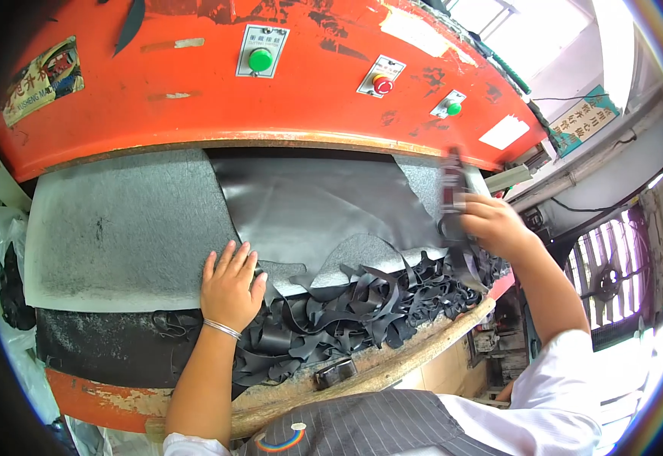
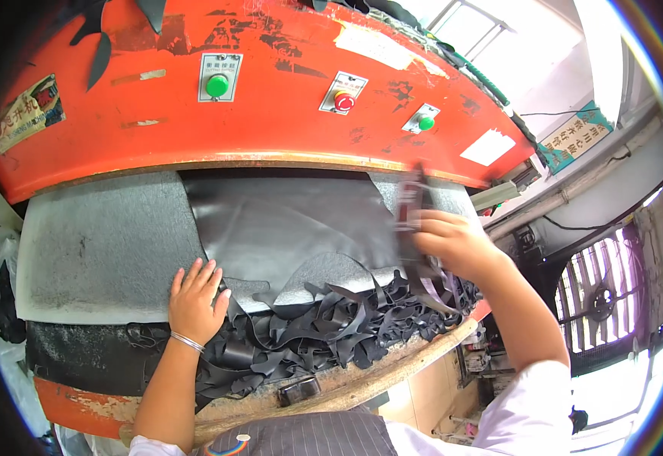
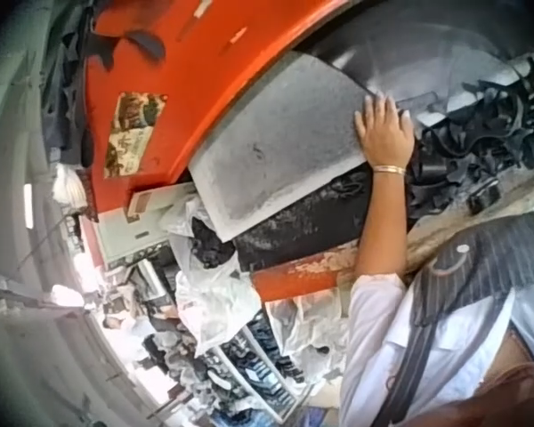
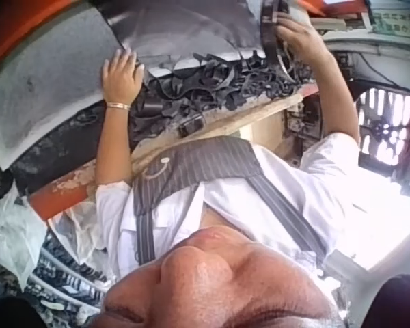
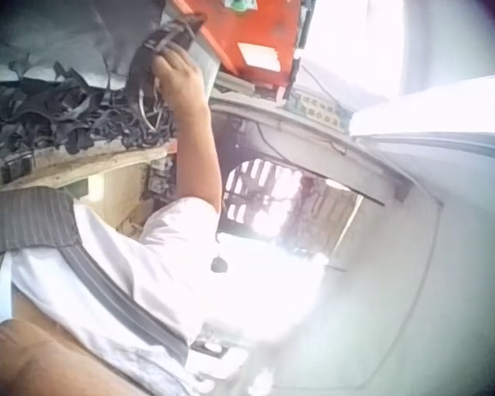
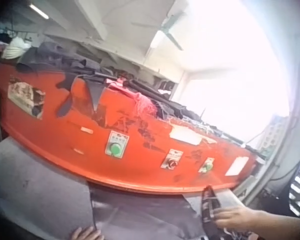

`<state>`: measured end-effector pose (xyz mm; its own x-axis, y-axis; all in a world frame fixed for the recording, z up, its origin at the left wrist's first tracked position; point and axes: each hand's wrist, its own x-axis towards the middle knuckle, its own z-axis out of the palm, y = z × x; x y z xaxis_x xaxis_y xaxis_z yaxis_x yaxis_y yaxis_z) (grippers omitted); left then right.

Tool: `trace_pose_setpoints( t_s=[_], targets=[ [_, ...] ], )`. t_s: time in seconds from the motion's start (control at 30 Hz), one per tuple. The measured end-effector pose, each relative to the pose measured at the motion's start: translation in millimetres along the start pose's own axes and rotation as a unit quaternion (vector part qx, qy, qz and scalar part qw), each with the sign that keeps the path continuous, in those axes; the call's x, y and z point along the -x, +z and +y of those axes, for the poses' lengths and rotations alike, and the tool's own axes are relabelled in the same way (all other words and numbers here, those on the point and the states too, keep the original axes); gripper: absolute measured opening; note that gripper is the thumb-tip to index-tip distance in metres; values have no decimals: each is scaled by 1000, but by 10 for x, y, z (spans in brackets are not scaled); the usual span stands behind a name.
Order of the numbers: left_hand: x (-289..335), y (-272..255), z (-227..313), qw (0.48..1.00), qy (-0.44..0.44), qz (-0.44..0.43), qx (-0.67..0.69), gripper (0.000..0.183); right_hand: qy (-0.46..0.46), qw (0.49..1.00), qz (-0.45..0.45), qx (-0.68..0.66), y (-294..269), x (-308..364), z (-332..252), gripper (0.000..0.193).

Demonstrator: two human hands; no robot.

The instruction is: Cutting leather shapes using a hydraulic press and metal dies for shoe manufacturing.

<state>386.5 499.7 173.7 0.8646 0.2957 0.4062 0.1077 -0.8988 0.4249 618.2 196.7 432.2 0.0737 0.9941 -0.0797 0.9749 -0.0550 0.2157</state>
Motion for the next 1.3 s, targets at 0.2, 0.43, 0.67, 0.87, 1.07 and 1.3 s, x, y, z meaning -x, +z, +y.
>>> trace_pose_setpoints(
  t_s=[0.2,0.43,0.67,0.87,1.07,1.3],
  targets=[
    [-2,-7,50,1000,15,2,7,38,-332,942,6,-52,737,-1522,-94,14],
    [20,-33,17,1000,15,2,9,37,-452,890,2,-65,1301,-2177,-235,12],
    [-12,-61,28,1000,22,6,12,36,-479,876,-5,-56,1519,-2231,-217,12],
    [-87,-59,-127,994,-39,-18,96,28,-51,971,207,-110,1550,-1587,-375,36],
    [-505,-1,-229,986,-99,28,130,20,402,833,192,-330,1985,-859,-1015,73],
    [-510,76,-169,991,-118,-11,67,14,360,855,185,-325,2139,-972,-922,51]
  ],
)
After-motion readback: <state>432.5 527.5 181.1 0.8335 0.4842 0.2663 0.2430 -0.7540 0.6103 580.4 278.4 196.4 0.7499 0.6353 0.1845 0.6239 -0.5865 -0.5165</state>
